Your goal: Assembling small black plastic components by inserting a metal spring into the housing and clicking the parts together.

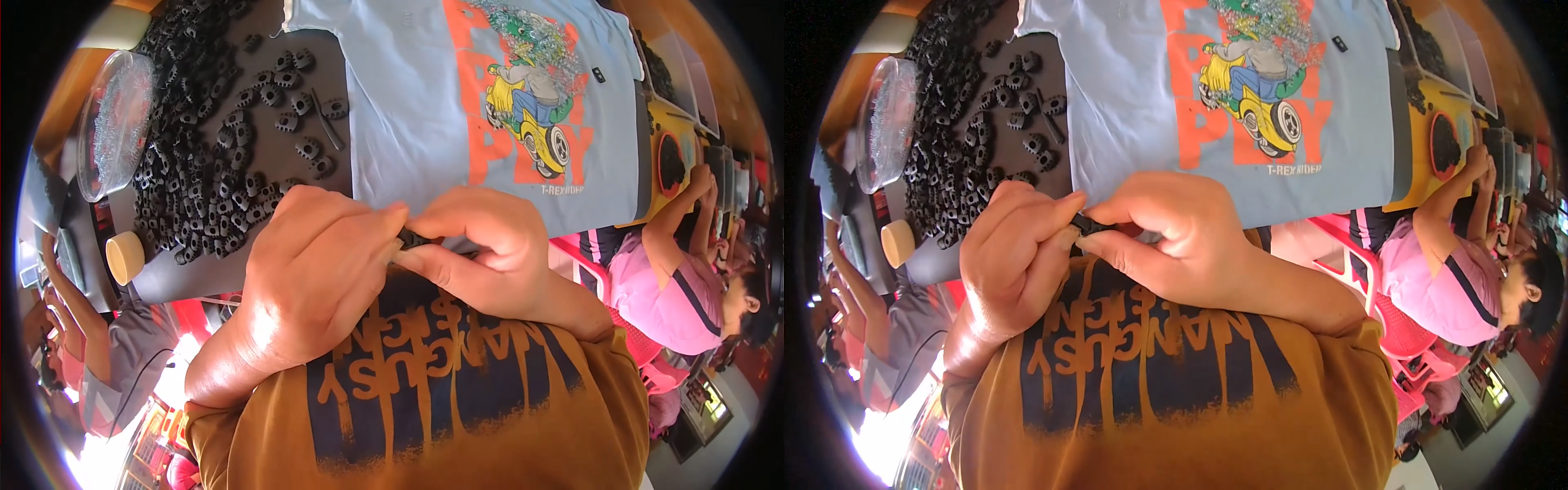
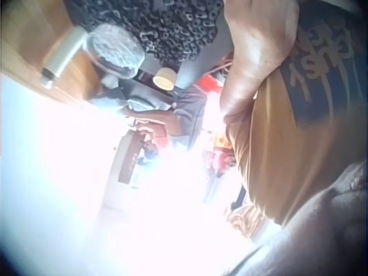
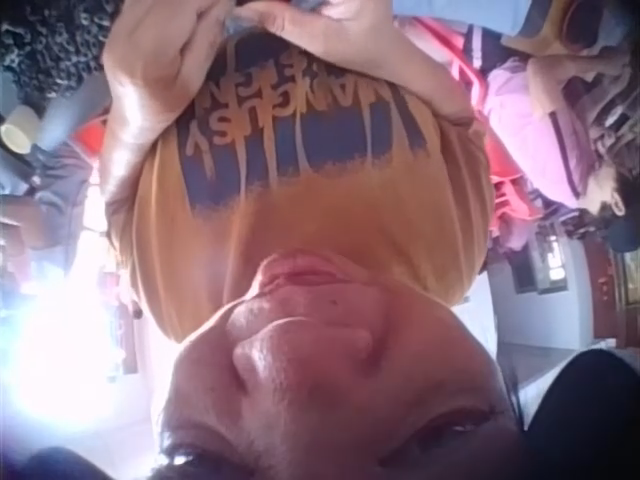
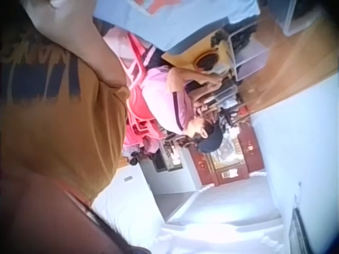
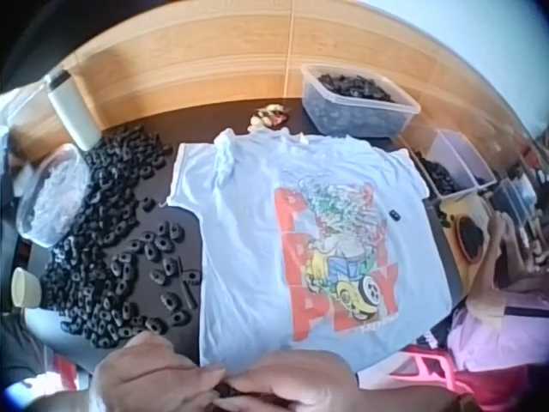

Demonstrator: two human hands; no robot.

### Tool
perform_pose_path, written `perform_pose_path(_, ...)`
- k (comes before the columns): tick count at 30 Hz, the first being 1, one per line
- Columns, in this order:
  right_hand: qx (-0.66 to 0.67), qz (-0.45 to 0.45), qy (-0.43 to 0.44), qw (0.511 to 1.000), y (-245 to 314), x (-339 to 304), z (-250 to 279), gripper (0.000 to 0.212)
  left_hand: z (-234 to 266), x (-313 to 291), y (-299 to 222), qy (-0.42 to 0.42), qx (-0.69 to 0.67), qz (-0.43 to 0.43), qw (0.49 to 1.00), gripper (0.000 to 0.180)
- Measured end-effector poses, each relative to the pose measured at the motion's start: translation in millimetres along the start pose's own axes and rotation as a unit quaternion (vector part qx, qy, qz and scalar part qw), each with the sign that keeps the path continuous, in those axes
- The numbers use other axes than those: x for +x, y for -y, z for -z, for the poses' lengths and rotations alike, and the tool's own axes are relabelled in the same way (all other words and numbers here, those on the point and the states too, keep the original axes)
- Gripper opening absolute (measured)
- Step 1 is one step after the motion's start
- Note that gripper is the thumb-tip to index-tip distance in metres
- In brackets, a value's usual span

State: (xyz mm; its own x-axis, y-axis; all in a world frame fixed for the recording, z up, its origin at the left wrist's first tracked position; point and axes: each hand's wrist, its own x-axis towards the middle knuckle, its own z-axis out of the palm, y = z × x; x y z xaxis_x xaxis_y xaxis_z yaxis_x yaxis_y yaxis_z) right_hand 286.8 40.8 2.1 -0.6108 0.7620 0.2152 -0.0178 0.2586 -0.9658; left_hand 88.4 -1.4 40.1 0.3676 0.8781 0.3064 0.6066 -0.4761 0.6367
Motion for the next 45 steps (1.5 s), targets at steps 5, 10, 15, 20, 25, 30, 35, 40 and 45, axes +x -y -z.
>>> perform_pose_path(5,0.265,-0.181,-0.017,0.947,11.6,1.1,-4.2,0.013,4.8,-1.3,-5.7,-0.008,0.052,-0.011,0.999,0.042)
perform_pose_path(10,0.377,-0.276,-0.017,0.884,16.2,3.5,-3.4,0.010,-4.1,1.3,-1.7,-0.066,0.108,-0.066,0.990,0.046)
perform_pose_path(15,0.317,-0.224,-0.004,0.922,12.2,1.6,-3.4,0.011,-13.8,-4.3,4.0,-0.114,0.132,-0.111,0.978,0.041)
perform_pose_path(20,0.241,-0.219,0.016,0.945,9.7,-4.4,0.0,0.011,-18.0,-12.2,8.2,-0.076,0.117,-0.147,0.979,0.037)
perform_pose_path(25,0.320,-0.245,0.001,0.915,4.8,-5.5,-3.2,0.012,-28.2,-13.4,14.4,-0.132,0.087,-0.117,0.980,0.044)
perform_pose_path(30,0.327,-0.275,0.008,0.904,3.0,-3.7,-4.5,0.015,-27.8,-17.8,16.0,-0.120,0.089,-0.079,0.986,0.047)
perform_pose_path(35,0.253,-0.293,0.010,0.922,2.0,-9.4,-0.7,0.016,-15.6,-19.3,22.8,-0.096,0.054,-0.036,0.993,0.043)
perform_pose_path(40,0.070,-0.137,-0.055,0.987,-11.6,-15.2,12.4,0.015,6.8,-7.4,36.3,-0.050,0.042,0.018,0.998,0.040)
perform_pose_path(45,-0.024,-0.055,-0.041,0.997,-22.0,-16.2,15.1,0.012,13.2,35.1,55.2,-0.031,0.004,0.028,0.999,0.030)
